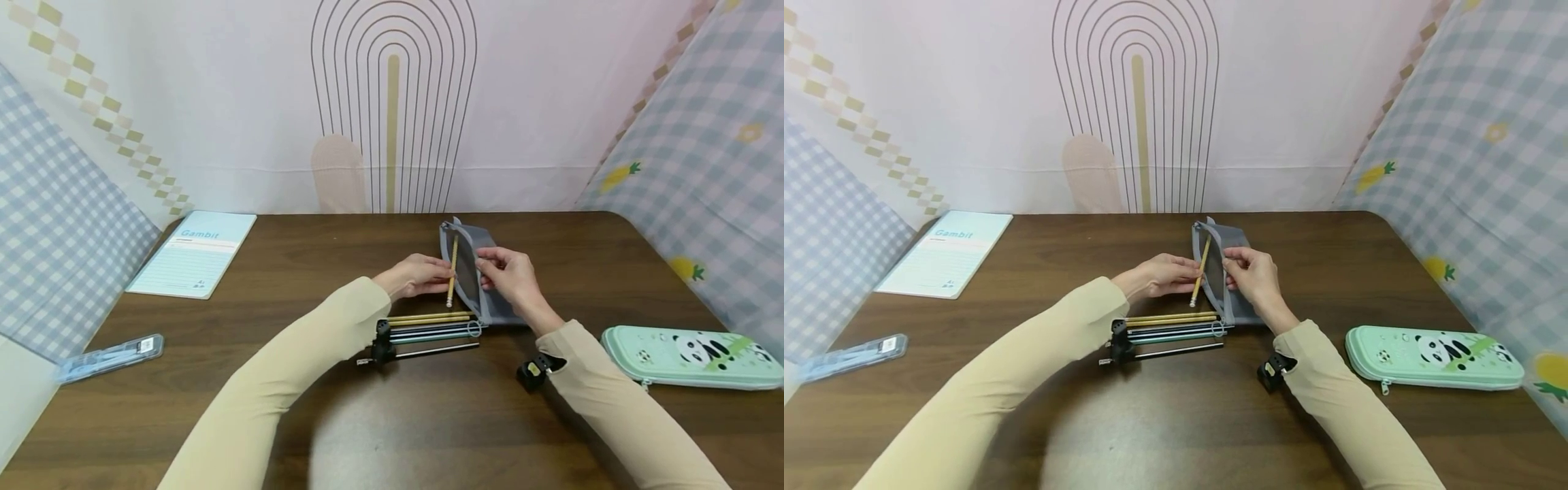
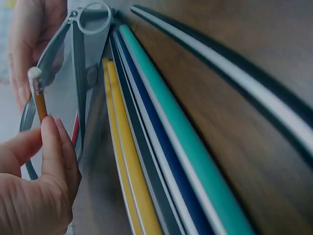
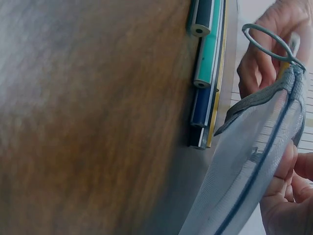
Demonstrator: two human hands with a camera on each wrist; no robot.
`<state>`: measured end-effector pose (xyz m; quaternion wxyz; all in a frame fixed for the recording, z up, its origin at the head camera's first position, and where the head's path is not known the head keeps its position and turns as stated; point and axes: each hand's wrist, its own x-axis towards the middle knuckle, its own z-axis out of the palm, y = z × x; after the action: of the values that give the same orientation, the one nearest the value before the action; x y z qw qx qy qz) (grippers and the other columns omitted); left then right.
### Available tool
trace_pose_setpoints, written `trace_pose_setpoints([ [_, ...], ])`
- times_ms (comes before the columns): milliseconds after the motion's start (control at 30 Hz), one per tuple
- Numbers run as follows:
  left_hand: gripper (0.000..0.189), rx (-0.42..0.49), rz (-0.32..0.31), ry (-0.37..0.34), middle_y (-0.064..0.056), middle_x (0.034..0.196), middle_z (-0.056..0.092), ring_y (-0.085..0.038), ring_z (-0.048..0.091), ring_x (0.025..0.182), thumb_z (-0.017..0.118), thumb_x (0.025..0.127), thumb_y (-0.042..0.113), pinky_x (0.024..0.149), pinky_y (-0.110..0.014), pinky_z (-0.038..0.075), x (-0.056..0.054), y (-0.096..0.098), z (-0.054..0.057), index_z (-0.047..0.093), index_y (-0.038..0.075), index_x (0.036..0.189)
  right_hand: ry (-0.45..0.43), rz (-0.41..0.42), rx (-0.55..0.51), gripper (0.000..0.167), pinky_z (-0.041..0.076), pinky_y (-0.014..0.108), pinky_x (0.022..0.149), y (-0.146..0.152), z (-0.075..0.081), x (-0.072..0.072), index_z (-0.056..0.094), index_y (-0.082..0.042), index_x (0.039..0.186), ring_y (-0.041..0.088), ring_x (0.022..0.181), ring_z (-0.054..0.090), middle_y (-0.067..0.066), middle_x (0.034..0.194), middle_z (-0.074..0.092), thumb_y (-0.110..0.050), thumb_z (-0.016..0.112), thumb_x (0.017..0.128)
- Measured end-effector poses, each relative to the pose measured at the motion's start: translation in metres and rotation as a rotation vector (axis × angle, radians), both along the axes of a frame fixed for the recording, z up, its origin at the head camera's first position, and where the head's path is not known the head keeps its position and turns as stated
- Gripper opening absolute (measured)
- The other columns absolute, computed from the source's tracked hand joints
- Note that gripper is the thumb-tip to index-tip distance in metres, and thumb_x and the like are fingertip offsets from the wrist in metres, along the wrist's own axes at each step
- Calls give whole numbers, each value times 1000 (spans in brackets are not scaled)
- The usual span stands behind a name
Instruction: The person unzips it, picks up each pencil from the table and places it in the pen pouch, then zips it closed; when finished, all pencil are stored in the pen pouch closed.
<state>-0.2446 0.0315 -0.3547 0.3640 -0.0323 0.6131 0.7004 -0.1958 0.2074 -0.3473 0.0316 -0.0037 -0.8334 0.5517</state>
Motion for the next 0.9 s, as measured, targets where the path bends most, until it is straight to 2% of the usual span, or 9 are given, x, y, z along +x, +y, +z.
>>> trace_pose_setpoints([
  [133, 38, -15, 42, 25, -22, 123, 59, -17, 62, 86, 55, 92, -2, 87, -27, 53, 1, 14, 1, 51, -4, 129, -4, 2, 17, 27, 53, 17, 53, 0, -1, -1, 59, 8, 117, 2, 56, 54, 2, 78, 56, -6, 56, 94],
  [233, 36, -12, 93, 33, -17, 100, 64, -17, 61, 79, 56, 91, -5, 96, -34, 49, 2, 22, 0, 52, -6, 126, -5, 5, 21, 28, 53, 17, 53, 0, -1, -1, 59, 7, 118, 2, 56, 54, 2, 78, 57, -6, 56, 94],
  [367, 33, -4, 150, 38, -7, 78, 57, -15, 58, 71, 55, 90, -7, 94, -35, 49, 5, 31, 0, 53, -8, 123, -13, 8, 24, 28, 53, 17, 53, 0, 0, -1, 59, 7, 118, 2, 57, 55, 3, 79, 57, -7, 56, 94],
  [433, 33, 1, 160, 45, -10, 83, 60, -16, 59, 74, 55, 90, -7, 94, -35, 50, 6, 33, 1, 53, -8, 123, -17, 9, 29, 28, 53, 17, 54, 0, 0, -1, 59, 7, 118, 2, 57, 55, 4, 80, 57, -7, 56, 94],
  [533, 36, 11, 156, 62, -21, 105, 64, -23, 63, 89, 54, 91, -6, 95, -35, 49, 9, 33, 2, 51, -9, 127, -19, 11, 28, 28, 53, 17, 54, 1, -1, -1, 59, 7, 119, 2, 58, 55, 5, 81, 57, -7, 55, 94],
  [633, 42, 36, 117, 80, -28, 125, 55, -29, 58, 111, 52, 92, -6, 98, -34, 47, 10, 28, 3, 45, -9, 133, -16, 11, 18, 28, 53, 17, 53, 1, -1, -1, 59, 7, 118, 2, 57, 55, 3, 79, 57, -7, 56, 94],
  [700, 43, 46, 68, 88, -29, 130, 51, -32, 53, 119, 51, 93, -5, 100, -34, 45, 10, 20, 3, 42, -9, 135, -12, 7, 10, 28, 53, 17, 53, 1, -1, -1, 58, 8, 118, 2, 56, 55, 1, 77, 56, -6, 56, 94],
  [800, 42, 28, -45, 105, -27, 132, 50, -33, 49, 123, 52, 93, -4, 102, -36, 44, 11, 1, 3, 44, -8, 135, -11, -5, 3, 28, 53, 17, 52, 1, -1, -1, 59, 8, 117, 2, 56, 54, -2, 75, 56, -6, 56, 93],
  [900, 39, -68, -189, 170, -24, 129, 54, -31, 55, 118, 55, 92, -2, 98, -35, 47, 12, -22, 3, 50, -6, 131, -11, -16, -5, 28, 53, 16, 52, 2, -1, 0, 59, 9, 117, 1, 55, 54, -4, 74, 55, -5, 56, 93],
])
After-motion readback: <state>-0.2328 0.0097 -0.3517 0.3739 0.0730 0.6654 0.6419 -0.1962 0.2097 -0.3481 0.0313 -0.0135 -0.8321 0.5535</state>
